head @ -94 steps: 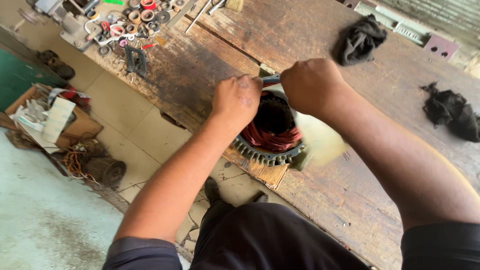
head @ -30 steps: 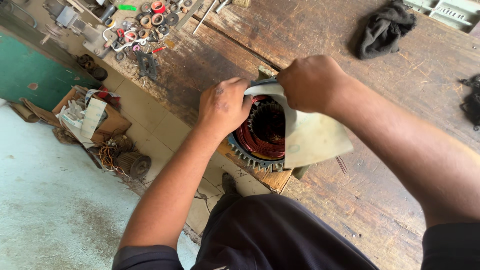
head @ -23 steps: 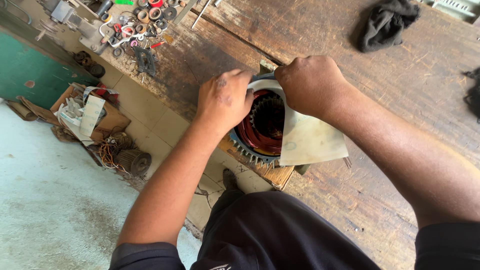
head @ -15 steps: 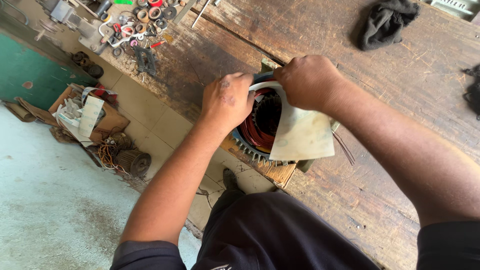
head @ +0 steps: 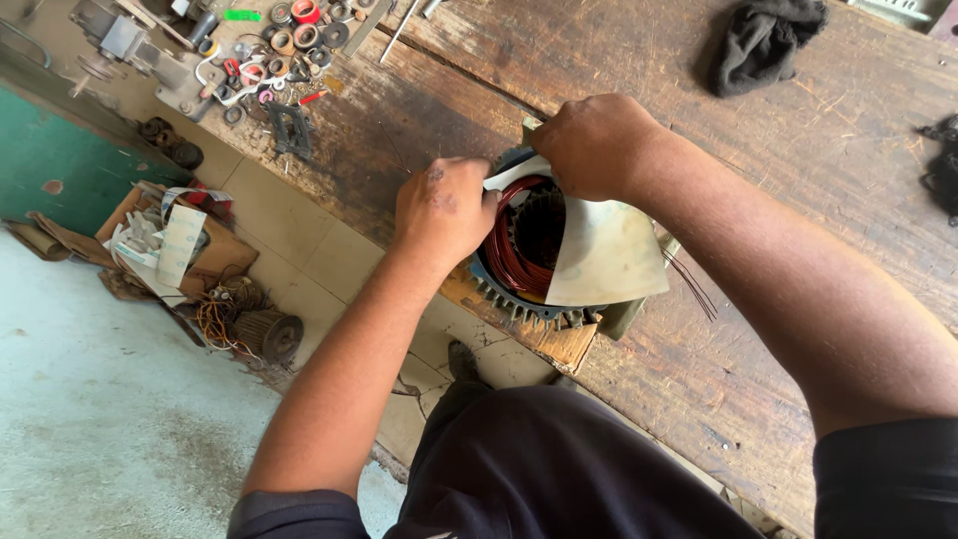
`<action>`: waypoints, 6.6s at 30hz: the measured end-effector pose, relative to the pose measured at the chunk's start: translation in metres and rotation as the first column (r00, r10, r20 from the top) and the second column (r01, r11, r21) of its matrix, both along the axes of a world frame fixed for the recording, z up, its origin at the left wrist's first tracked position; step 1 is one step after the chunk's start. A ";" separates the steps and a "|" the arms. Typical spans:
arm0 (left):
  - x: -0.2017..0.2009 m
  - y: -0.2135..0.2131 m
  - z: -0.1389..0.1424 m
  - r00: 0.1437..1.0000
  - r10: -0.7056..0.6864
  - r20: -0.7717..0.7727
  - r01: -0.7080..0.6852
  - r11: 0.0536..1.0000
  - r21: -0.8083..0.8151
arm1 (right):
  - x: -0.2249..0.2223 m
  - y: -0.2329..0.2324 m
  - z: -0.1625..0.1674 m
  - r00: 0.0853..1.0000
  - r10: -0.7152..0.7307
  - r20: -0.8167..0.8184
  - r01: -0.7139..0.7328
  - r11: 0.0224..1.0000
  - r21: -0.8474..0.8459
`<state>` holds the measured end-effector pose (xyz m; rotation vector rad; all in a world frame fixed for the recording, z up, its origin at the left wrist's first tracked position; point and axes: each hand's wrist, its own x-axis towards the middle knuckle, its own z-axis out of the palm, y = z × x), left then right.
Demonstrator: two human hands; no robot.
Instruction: The person places a white insulating sheet into the slots of a motor stator, tucking it between copper windings. They repeatedly adjust and press the sheet into place around the circumference of the stator.
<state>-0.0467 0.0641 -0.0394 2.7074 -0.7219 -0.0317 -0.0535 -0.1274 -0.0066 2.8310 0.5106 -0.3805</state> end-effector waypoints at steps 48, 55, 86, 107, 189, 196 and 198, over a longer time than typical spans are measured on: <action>-0.023 0.001 -0.022 0.987 0.140 0.078 -0.114 0.956 -0.271 | -0.017 -0.018 -0.005 0.990 -0.084 0.113 0.052 0.966 0.254; -0.026 0.000 -0.024 0.984 0.152 0.093 -0.127 0.964 -0.232 | -0.018 -0.014 -0.018 0.989 -0.082 0.120 0.048 0.965 0.257; -0.151 0.015 -0.137 0.933 0.009 -0.360 -0.251 0.733 -0.633 | -0.066 -0.114 -0.182 0.882 -0.181 -0.436 0.371 -0.305 0.877; -0.094 0.017 -0.148 0.959 -0.021 -0.283 -0.198 0.662 -0.723 | -0.109 -0.073 -0.177 0.782 -0.438 -0.444 0.181 -0.521 0.834; -0.098 0.033 -0.136 0.970 0.177 -0.166 -0.231 0.887 -0.401 | -0.122 -0.040 -0.099 0.776 -0.516 -0.362 0.092 -0.475 0.875; -0.100 0.033 -0.131 0.966 0.191 -0.173 -0.244 0.897 -0.369 | -0.123 -0.038 -0.094 0.772 -0.516 -0.370 0.098 -0.479 0.872; -0.100 0.034 -0.130 0.966 0.197 -0.170 -0.247 0.899 -0.361 | -0.124 -0.037 -0.094 0.777 -0.511 -0.368 0.095 -0.483 0.871</action>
